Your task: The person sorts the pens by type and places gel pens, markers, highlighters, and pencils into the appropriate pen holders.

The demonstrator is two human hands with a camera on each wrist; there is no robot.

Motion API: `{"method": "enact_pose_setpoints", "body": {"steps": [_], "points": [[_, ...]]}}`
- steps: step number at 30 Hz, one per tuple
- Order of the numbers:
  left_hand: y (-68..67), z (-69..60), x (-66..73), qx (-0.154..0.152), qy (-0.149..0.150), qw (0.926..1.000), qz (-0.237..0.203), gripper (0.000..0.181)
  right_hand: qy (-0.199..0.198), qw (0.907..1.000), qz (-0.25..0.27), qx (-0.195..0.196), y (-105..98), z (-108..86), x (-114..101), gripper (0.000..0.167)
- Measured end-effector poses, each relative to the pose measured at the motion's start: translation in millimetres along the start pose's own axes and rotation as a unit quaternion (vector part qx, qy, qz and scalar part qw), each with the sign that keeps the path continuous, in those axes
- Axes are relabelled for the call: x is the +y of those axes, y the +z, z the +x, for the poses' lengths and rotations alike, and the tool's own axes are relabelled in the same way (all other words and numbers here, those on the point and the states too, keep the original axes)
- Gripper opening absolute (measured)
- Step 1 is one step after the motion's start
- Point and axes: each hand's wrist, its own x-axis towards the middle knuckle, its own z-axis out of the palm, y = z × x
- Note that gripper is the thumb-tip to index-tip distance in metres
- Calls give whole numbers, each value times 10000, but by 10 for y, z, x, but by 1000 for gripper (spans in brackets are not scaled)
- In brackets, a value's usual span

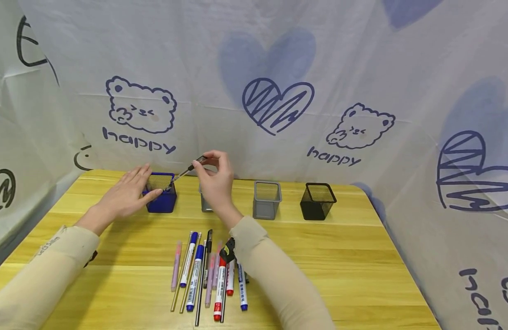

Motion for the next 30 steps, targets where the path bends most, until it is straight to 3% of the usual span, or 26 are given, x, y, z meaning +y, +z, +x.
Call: {"method": "enact_pose_setpoints", "body": {"steps": [8, 30], "points": [[14, 4, -4, -78, -56, 9999, -51, 93, 161, 9998, -107, -63, 151, -23, 77, 28], [2, 9, -8, -47, -77, 10000, -38, 93, 389, 9888, -1130, -894, 283, -188, 303, 16]]}}
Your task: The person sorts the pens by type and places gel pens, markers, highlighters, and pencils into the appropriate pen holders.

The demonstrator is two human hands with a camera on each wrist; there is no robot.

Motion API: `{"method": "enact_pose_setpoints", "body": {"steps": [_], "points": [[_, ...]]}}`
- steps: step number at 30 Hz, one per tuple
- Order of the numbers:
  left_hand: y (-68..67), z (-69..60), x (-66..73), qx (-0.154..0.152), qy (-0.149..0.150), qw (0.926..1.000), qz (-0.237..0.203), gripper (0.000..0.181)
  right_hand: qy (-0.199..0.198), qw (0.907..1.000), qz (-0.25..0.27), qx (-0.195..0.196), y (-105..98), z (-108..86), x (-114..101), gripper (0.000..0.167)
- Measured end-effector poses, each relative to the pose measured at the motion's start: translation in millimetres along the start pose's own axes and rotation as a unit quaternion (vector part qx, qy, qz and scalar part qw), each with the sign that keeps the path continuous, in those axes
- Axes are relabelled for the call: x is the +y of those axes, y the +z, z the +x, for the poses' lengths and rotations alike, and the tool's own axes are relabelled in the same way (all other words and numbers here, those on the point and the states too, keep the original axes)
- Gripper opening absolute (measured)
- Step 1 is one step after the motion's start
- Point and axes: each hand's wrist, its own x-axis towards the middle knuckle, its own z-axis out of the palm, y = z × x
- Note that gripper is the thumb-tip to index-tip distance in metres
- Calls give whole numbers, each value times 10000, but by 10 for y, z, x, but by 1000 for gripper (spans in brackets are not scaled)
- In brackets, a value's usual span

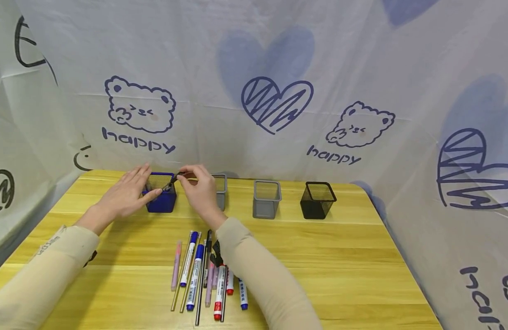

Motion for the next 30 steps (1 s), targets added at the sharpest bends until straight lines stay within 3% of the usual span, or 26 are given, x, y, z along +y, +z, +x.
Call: {"method": "enact_pose_setpoints", "body": {"steps": [11, 16, 22, 30], "points": [[8, 12, -17, 8, -13, 10000, 15, 94, 331, 9952, -576, -721, 76, -31, 24, 20], [16, 8, -20, 28, -27, 10000, -1, 95, 484, 9836, -995, -1423, 85, -77, 49, 34], [19, 3, -10, 54, -24, 10000, 35, 94, 790, 9599, -1404, -2296, 76, -118, 27, 52], [15, 2, 1, 66, -27, 10000, 13, 95, 847, 9512, -1607, -2493, 77, -132, 11, 56]]}}
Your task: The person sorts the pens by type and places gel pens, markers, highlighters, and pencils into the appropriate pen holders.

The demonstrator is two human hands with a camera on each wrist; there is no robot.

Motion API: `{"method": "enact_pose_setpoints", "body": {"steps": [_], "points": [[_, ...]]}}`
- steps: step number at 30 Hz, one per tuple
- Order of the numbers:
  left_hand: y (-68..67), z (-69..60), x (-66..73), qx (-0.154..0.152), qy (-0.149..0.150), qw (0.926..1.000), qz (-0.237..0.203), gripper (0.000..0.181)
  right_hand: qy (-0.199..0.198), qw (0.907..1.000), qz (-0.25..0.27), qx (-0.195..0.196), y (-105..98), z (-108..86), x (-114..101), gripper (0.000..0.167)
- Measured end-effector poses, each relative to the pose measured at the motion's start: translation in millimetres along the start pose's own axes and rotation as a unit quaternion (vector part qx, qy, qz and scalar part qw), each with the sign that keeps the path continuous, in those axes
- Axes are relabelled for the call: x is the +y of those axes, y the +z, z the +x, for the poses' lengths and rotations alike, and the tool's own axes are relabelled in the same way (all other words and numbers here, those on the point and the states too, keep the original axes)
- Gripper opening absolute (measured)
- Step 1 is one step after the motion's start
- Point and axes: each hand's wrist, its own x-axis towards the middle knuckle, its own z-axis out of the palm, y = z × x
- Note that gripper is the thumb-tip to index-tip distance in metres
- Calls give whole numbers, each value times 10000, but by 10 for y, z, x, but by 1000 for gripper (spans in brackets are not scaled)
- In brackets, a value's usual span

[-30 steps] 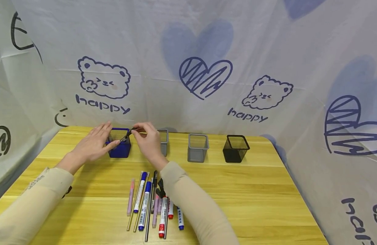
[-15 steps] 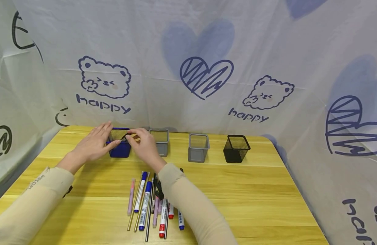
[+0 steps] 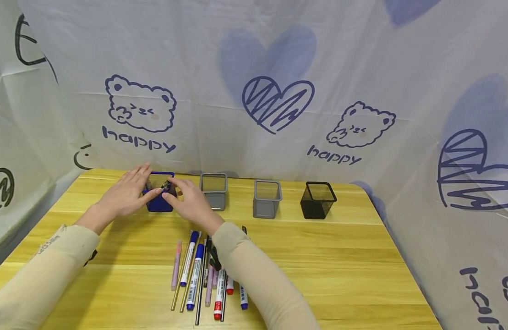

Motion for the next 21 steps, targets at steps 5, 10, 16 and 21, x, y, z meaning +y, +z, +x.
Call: {"method": "enact_pose_setpoints", "body": {"steps": [5, 10, 16, 21], "points": [[2, 9, -8, 31, 23, 10000, 4, 95, -7, 9998, -189, 21, -21, -13, -23, 60], [16, 23, -27, 47, 39, 10000, -24, 96, -105, 9996, -202, 178, -58, -51, -37, 62], [16, 22, -32, -2, 48, 10000, 14, 97, -236, 9989, -20, 416, -143, -153, -53, 60], [18, 23, -27, 37, 107, 9999, -34, 96, -389, 9973, 57, 618, -246, -251, -58, 60]]}}
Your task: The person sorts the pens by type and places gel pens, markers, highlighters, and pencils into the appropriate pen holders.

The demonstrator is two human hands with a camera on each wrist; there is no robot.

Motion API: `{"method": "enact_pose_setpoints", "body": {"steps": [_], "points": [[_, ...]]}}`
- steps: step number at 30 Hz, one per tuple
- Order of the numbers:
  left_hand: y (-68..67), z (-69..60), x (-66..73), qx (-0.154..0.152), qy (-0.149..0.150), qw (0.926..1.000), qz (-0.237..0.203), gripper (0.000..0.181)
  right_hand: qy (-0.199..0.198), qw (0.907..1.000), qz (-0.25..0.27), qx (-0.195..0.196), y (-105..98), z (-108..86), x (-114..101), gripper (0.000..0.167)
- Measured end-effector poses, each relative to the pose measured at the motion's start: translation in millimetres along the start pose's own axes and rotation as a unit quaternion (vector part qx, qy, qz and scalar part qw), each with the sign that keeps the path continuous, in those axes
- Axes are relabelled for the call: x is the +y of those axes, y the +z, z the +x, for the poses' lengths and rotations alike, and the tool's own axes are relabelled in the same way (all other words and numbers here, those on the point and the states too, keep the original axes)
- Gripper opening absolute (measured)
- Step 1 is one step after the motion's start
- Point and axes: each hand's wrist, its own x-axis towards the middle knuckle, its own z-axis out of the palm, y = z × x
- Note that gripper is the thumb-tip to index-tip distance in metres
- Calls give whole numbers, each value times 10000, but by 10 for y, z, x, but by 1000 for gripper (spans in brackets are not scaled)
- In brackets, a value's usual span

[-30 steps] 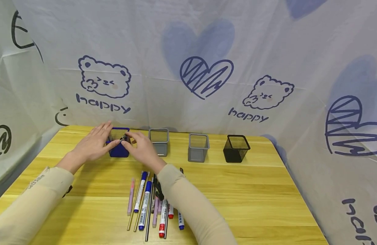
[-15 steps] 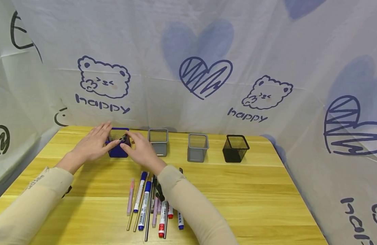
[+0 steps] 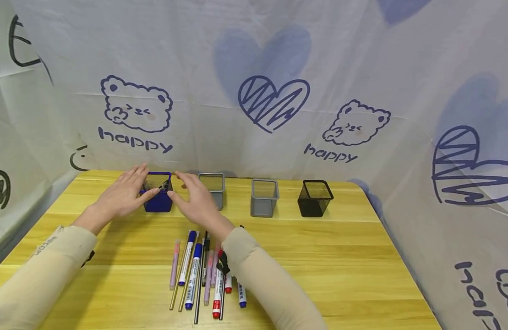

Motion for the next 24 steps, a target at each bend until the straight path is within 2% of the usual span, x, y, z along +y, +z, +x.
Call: {"method": "enact_pose_setpoints", "body": {"steps": [10, 18, 24], "points": [[1, 2, 6, -17, 16, 10000, -19, 95, -236, 9975, 515, 427, -223, -191, 17, 58], [-14, -17, 22, 13, 44, 10000, -27, 94, -358, 9958, 521, 655, -369, -352, 101, 56], [-18, -21, 14, -56, 31, 10000, 25, 95, -455, 9951, 233, 851, -475, -470, 175, 57]]}}
